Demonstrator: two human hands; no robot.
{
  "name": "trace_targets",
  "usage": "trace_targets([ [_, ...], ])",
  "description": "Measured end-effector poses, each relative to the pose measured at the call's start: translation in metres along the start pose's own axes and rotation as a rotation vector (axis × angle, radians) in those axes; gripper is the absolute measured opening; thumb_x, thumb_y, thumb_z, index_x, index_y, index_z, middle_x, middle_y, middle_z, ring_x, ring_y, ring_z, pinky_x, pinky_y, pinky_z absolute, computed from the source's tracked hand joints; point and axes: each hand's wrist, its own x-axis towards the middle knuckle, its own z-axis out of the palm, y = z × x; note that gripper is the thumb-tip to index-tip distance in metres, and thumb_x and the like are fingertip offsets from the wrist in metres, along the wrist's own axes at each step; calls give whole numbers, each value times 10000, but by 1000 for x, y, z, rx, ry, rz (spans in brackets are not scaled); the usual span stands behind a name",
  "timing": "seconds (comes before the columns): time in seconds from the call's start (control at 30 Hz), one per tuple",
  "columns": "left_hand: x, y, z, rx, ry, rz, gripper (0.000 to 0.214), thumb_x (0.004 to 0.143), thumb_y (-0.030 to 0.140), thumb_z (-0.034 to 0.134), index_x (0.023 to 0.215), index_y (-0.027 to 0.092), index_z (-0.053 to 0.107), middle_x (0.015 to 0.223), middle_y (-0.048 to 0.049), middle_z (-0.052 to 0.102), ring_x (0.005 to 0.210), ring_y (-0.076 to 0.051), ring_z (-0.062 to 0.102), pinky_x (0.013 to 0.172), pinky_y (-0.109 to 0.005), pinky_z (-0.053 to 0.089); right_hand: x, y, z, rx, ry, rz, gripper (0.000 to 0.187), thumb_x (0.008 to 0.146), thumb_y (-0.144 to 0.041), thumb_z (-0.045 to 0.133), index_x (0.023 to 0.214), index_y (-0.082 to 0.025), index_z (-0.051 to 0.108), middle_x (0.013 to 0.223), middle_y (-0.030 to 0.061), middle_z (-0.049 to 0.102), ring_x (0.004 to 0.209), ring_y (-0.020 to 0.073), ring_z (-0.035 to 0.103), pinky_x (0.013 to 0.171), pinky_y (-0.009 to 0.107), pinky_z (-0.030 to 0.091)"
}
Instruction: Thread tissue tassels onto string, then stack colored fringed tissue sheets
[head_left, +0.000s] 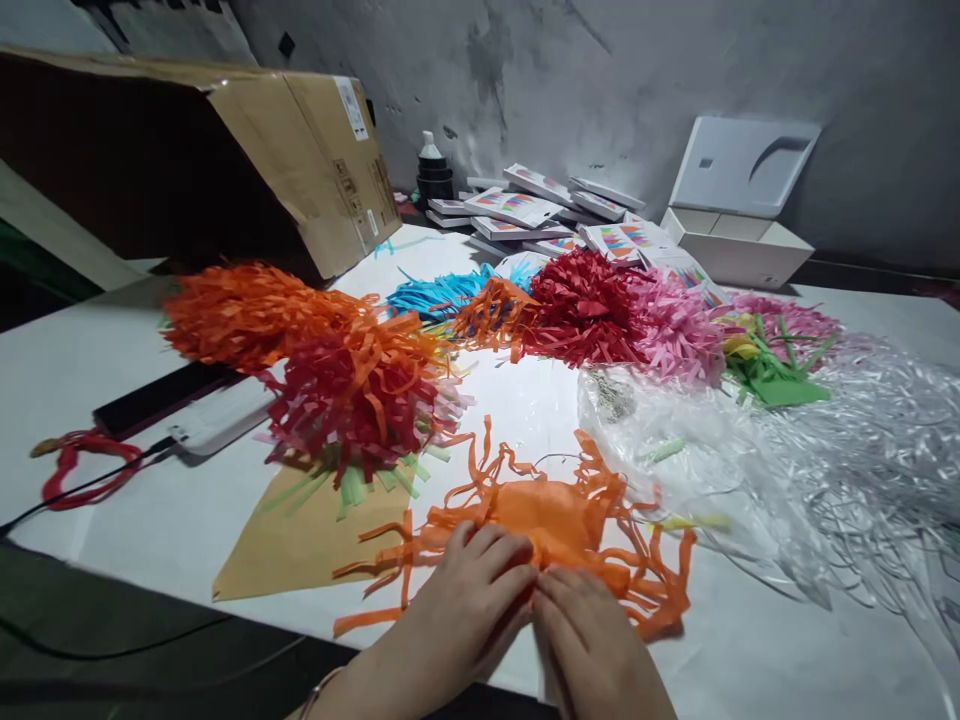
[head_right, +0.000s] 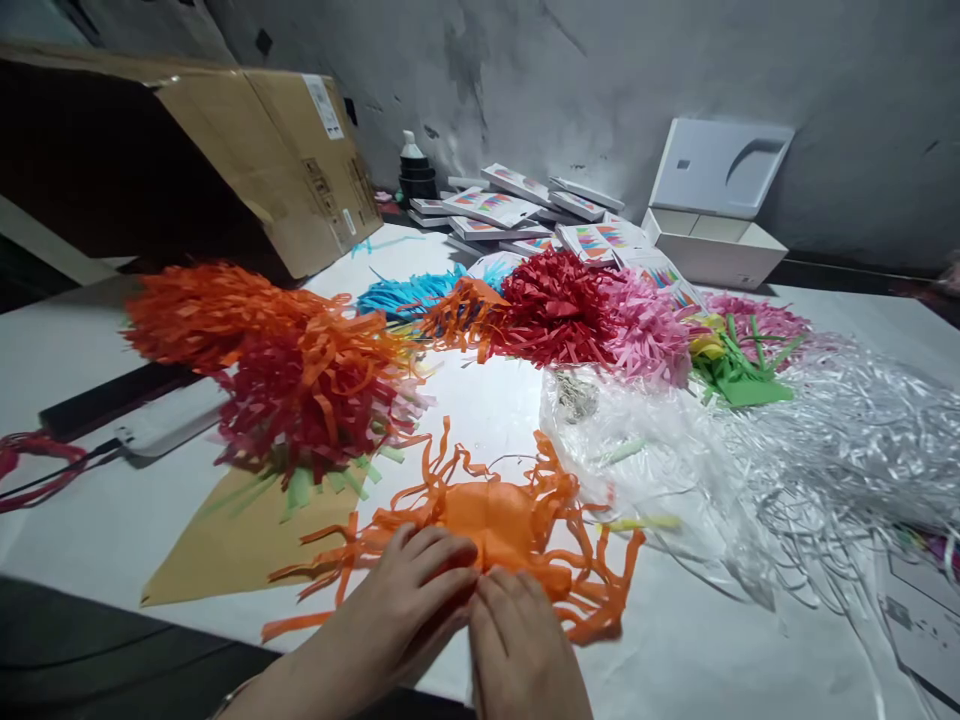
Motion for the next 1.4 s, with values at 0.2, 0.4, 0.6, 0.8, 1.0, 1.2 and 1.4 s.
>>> trace_targets([
  [0.2, -3, -5, 0, -50, -7, -1, 167, 949, 190, 589, 1107, 237, 614, 1145, -18, 675, 1014, -239, 554, 900, -419, 357, -32, 52, -44, -575, 96, 506, 253, 979, -258, 537, 1129, -127, 695, 1222, 181, 703, 1050, 361, 676, 840, 523, 495],
  [0.4, 2, 0, 0, -37, -3, 35, 119, 951, 212, 587, 1060, 227, 630, 1109, -27, 689, 984, -229, 571, 918, -408, 388, -3, 21, -34, -109, 59, 47, 326, 942, -129, 490, 1220, -122, 661, 1240, 114, 716, 1187, 250, 642, 999, 398, 506],
  [0.6, -7, -44, -25, 120, 105, -142, 187, 949, 287, 591, 1113, 216, 642, 1158, -87, 706, 1058, -276, 614, 916, -435, 428, 4, 19, -19, -71, -64, -110, 323, 1001, -300, 482, 1154, -124, 705, 1228, 73, 734, 1130, 241, 691, 926, 375, 571],
  [0.8, -23, -61, -49, 247, 380, -323, 272, 982, 347, 528, 1191, 202, 624, 1236, -136, 651, 1119, -313, 587, 958, -490, 440, -18, 25, -14, -53, 23, -108, 244, 1000, -250, 530, 1108, -127, 710, 1138, 87, 766, 1060, 230, 721, 954, 369, 540],
  [1.0, -8, 7, -8, 23, -16, 110, 297, 909, 335, 673, 1181, 232, 615, 1163, -68, 704, 1071, -253, 596, 1008, -441, 409, -18, 18, -13, 59, 39, 61, 237, 955, -78, 498, 1040, -180, 695, 1047, 47, 782, 959, 186, 733, 959, 354, 488],
  [1.2, -7, 5, 4, -65, 93, 104, 225, 916, 65, 492, 1054, 200, 607, 998, -39, 732, 936, -206, 618, 980, -415, 376, -10, 24, -23, 44, -3, -106, 250, 1008, -183, 476, 1156, -154, 676, 1128, 37, 768, 1088, 202, 697, 1088, 373, 400],
  [1.4, -2, 2, -6, -121, 61, -3, 206, 971, 114, 434, 990, 215, 613, 871, -24, 719, 813, -192, 623, 805, -348, 436, -7, 17, -21, 231, 60, 209, 148, 979, -119, 508, 1025, -188, 631, 836, 17, 725, 847, 188, 684, 885, 358, 465],
])
